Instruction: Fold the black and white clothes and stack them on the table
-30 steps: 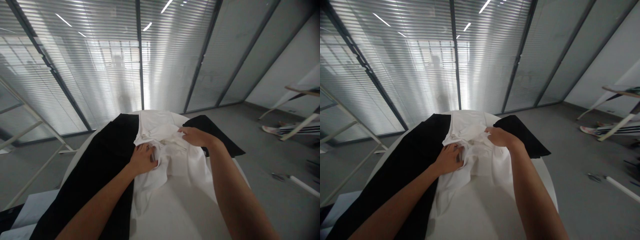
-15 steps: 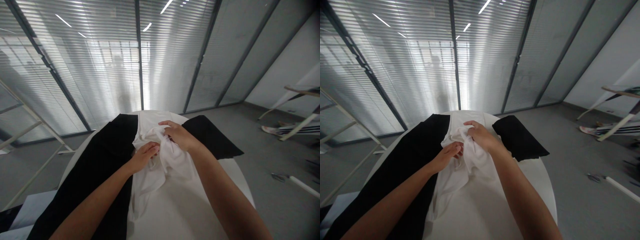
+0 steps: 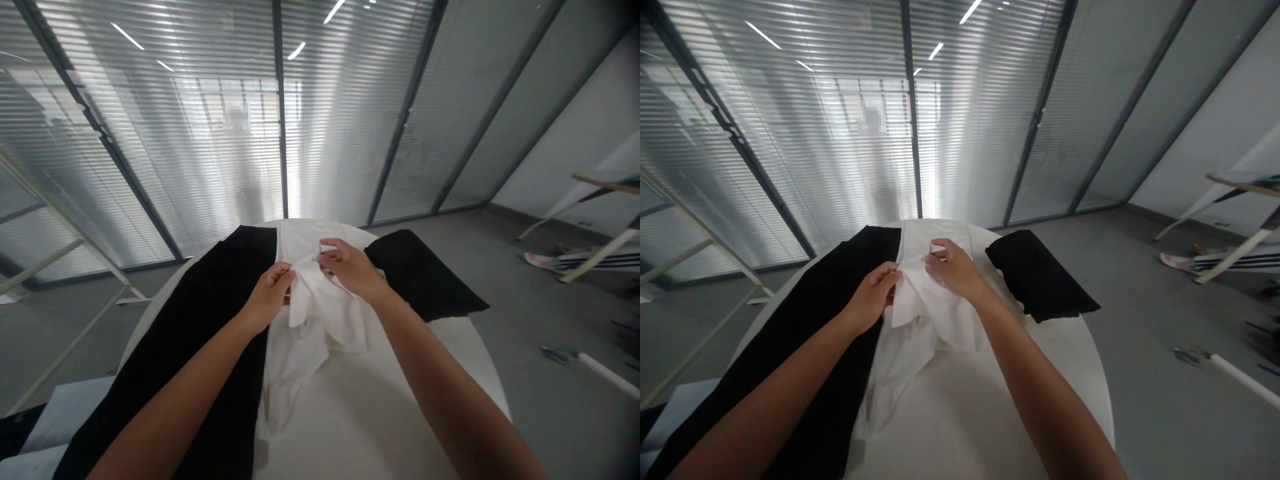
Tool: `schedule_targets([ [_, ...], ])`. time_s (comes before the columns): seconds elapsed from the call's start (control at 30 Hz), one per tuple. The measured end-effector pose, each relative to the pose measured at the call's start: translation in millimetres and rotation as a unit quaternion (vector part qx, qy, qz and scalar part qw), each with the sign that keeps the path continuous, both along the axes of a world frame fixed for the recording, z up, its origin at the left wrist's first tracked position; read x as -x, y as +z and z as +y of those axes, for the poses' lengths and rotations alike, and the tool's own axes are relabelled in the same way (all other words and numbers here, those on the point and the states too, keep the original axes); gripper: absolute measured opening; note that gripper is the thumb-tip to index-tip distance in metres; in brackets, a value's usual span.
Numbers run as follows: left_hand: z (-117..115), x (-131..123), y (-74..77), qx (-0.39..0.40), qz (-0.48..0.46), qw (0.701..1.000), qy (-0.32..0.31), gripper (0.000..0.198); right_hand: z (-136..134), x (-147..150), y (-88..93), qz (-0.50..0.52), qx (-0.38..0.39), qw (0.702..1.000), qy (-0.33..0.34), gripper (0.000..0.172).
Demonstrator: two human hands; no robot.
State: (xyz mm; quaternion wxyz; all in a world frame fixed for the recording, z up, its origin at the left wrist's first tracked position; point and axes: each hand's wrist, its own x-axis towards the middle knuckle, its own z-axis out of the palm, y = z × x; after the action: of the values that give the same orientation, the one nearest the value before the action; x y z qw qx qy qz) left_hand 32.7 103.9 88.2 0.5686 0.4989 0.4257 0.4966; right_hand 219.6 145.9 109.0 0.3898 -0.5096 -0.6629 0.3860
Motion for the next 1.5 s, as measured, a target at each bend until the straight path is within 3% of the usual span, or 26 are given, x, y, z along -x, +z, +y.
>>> schedule_targets([
  [0.1, 2, 4, 10.0, 0.025, -0.058, 0.996, 0.057, 0.014, -10, -12, 5.8, -0.128, -0.016, 0.989, 0.072, 0.071],
  [0.23, 3, 11, 24.4, 0.037, -0.096, 0.991, 0.086, 0.013, -33, -20, 19.4, -0.290, -0.062, 0.946, 0.127, 0.093],
  [0.43, 5, 21, 32.6, 0.017, -0.099, 0.990, 0.095, 0.035, -63, 18, 13.7, -0.443, -0.072, 0.879, 0.162, 0.113],
  [0.5, 6, 22, 31.1, 0.001, -0.088, 0.991, 0.096, 0.041, -67, 32, 7.5, -0.484, -0.068, 0.862, 0.135, 0.113],
  [0.63, 7, 31, 32.5, -0.011, -0.009, 0.997, 0.075, 0.030, -64, 30, 6.5, -0.542, -0.063, 0.833, 0.088, 0.088],
  [0.77, -1, 55, 46.2, 0.038, 0.181, 0.982, -0.034, 0.022, -53, -11, 16.3, -0.554, -0.027, 0.827, 0.086, 0.065],
  [0.9, -19, 75, 61.1, 0.041, 0.369, 0.912, -0.178, 0.019, -43, -51, 24.7, -0.454, -0.019, 0.878, 0.149, 0.059],
  [0.97, -28, 76, 66.3, 0.049, 0.408, 0.873, -0.264, 0.019, -40, -61, 29.3, -0.395, -0.001, 0.898, 0.195, 0.060],
  [1.07, -34, 72, 69.1, 0.098, 0.411, 0.831, -0.361, 0.017, -40, -66, 37.5, -0.366, 0.049, 0.901, 0.226, 0.057],
  [1.23, -22, 65, 48.6, 0.149, 0.404, 0.809, -0.401, 0.019, -44, -64, 50.8, -0.348, 0.076, 0.897, 0.264, 0.039],
  [1.37, -11, 54, 20.6, 0.198, 0.403, 0.762, -0.466, 0.026, -49, -65, 59.3, -0.342, 0.113, 0.884, 0.297, 0.033],
  [1.5, -13, 39, 12.2, 0.197, 0.391, 0.718, -0.542, 0.031, -51, -70, 63.0, -0.344, 0.166, 0.883, 0.272, 0.029],
])
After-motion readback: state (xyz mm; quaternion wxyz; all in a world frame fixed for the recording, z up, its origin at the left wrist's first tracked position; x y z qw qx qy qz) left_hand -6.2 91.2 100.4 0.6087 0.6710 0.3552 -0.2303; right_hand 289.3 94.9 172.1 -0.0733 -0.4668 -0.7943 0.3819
